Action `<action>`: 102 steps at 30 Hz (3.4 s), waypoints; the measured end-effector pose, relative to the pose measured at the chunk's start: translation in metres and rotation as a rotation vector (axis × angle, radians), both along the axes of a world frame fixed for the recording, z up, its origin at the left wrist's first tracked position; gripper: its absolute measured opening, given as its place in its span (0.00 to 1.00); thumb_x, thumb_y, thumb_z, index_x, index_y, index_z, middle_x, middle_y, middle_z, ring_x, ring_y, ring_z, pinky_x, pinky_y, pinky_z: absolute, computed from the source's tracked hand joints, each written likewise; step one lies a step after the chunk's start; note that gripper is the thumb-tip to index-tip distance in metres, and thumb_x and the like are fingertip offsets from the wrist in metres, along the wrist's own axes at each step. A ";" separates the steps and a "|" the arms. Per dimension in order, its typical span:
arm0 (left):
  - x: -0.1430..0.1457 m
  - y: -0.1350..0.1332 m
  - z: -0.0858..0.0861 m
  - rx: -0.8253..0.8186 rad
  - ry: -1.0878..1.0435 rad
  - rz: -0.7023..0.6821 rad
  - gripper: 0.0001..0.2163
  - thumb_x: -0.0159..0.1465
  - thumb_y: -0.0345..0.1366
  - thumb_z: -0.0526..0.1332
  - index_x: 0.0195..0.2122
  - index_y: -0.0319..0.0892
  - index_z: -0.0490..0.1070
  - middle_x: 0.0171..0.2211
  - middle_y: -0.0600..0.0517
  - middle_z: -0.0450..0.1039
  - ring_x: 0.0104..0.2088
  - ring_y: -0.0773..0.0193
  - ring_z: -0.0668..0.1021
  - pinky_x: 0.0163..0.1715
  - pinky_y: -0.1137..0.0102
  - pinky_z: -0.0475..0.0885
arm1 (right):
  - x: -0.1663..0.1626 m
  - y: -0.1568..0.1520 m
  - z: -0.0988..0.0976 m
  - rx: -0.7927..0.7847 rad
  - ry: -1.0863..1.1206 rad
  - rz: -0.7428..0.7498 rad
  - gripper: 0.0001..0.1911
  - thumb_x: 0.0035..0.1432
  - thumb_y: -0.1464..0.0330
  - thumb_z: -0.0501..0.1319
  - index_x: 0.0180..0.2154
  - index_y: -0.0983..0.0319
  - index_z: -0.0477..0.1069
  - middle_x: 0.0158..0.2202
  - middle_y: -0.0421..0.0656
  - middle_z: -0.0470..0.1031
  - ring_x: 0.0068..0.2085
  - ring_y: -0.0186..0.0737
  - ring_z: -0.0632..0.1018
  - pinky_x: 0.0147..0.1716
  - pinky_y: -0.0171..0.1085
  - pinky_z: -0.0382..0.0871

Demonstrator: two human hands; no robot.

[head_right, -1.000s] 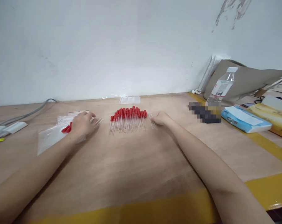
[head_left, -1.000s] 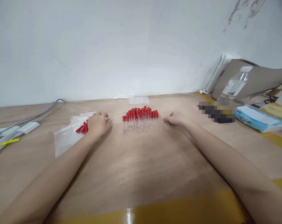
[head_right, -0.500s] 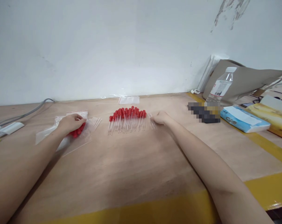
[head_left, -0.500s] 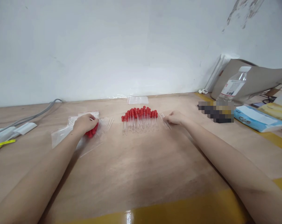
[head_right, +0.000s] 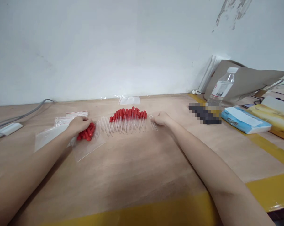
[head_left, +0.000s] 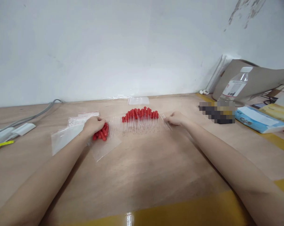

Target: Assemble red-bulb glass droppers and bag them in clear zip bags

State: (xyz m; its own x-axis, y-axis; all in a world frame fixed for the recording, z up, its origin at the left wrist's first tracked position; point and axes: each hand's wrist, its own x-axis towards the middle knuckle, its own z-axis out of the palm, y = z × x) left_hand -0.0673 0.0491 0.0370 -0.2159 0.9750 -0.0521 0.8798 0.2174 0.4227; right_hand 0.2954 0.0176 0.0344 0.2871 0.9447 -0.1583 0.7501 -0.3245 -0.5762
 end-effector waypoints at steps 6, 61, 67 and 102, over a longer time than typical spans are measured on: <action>-0.010 0.005 0.005 0.275 0.152 0.001 0.17 0.55 0.49 0.50 0.29 0.41 0.69 0.29 0.46 0.75 0.33 0.53 0.76 0.28 0.67 0.66 | -0.001 0.000 0.000 0.006 0.007 -0.004 0.15 0.42 0.63 0.62 0.14 0.62 0.60 0.13 0.37 0.59 0.18 0.30 0.63 0.16 0.31 0.55; 0.093 -0.080 -0.036 0.237 -0.977 -0.639 0.10 0.53 0.34 0.62 0.35 0.42 0.63 0.33 0.51 0.72 0.34 0.65 0.76 0.33 0.71 0.71 | -0.066 -0.055 -0.035 0.919 -0.101 0.806 0.05 0.58 0.70 0.52 0.33 0.62 0.66 0.30 0.41 0.71 0.29 0.34 0.69 0.35 0.37 0.55; 0.091 -0.079 -0.039 0.334 -0.709 -0.648 0.11 0.56 0.39 0.61 0.38 0.42 0.73 0.38 0.49 0.75 0.39 0.61 0.77 0.41 0.66 0.71 | -0.065 -0.054 -0.037 0.914 -0.087 0.871 0.06 0.59 0.69 0.52 0.34 0.62 0.66 0.29 0.41 0.72 0.29 0.34 0.70 0.35 0.37 0.56; 0.039 -0.044 0.012 0.551 0.092 -0.603 0.20 0.54 0.50 0.59 0.42 0.41 0.70 0.41 0.46 0.70 0.45 0.54 0.71 0.46 0.61 0.64 | -0.061 -0.026 0.015 0.535 -0.011 0.506 0.08 0.53 0.68 0.56 0.25 0.64 0.70 0.23 0.41 0.71 0.26 0.34 0.70 0.28 0.33 0.60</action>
State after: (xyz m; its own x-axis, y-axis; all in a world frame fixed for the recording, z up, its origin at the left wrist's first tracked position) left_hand -0.0283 0.0050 0.0492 0.3734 0.8053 0.4606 0.8152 -0.5218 0.2513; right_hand 0.2346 -0.0081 0.0498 -0.2057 0.9092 0.3621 0.7404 0.3865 -0.5499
